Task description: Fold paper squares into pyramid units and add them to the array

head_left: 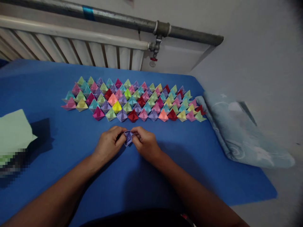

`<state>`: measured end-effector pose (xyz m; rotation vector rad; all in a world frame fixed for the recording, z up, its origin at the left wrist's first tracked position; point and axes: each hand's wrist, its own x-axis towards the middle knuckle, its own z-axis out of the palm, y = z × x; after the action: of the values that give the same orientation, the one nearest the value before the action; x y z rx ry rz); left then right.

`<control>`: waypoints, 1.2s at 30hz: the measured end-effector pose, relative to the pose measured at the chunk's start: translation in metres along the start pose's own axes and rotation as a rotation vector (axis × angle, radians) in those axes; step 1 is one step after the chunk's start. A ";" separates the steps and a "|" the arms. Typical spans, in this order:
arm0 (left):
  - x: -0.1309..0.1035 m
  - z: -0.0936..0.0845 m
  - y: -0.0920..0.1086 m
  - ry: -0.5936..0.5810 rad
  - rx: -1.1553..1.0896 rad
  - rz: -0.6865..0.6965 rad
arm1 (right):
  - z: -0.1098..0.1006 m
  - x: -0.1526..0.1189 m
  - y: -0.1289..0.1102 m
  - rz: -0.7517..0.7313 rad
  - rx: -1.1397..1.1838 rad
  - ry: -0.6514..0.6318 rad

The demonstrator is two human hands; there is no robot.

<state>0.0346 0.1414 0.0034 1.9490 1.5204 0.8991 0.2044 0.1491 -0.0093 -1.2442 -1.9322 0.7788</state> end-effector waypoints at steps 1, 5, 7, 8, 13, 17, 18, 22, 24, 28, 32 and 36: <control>0.001 -0.001 0.000 -0.005 -0.008 -0.015 | 0.000 0.000 0.000 -0.003 0.004 -0.009; 0.002 -0.001 0.001 -0.042 -0.070 -0.041 | 0.001 -0.001 -0.001 -0.047 -0.001 -0.028; 0.002 -0.001 0.000 -0.060 -0.085 -0.044 | 0.001 -0.001 -0.001 -0.048 0.000 -0.029; 0.002 -0.001 0.000 -0.062 -0.089 -0.045 | 0.002 -0.001 -0.001 -0.035 0.006 -0.029; 0.002 0.000 -0.002 -0.051 -0.115 -0.034 | 0.003 -0.001 -0.001 0.022 0.041 -0.004; 0.001 0.002 -0.002 -0.076 -0.192 -0.095 | 0.001 0.000 -0.001 0.007 0.028 -0.003; 0.001 0.002 -0.002 -0.080 -0.209 -0.115 | 0.000 0.000 -0.002 0.004 0.030 -0.006; 0.000 0.003 -0.004 -0.088 -0.230 -0.134 | 0.000 0.000 -0.003 0.024 0.052 0.002; 0.000 0.002 -0.004 -0.095 -0.221 -0.124 | 0.000 0.001 -0.003 0.044 0.065 0.012; 0.001 0.000 -0.001 -0.102 -0.198 -0.110 | 0.000 0.001 -0.003 0.036 0.060 0.021; 0.002 -0.003 0.002 -0.118 -0.088 -0.039 | 0.000 0.000 -0.003 0.019 0.030 0.000; 0.002 -0.002 0.000 -0.109 -0.030 -0.027 | 0.001 0.000 -0.004 -0.010 -0.017 -0.010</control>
<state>0.0332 0.1438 0.0051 1.9192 1.4595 0.7863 0.2020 0.1479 -0.0067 -1.2420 -1.9558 0.7665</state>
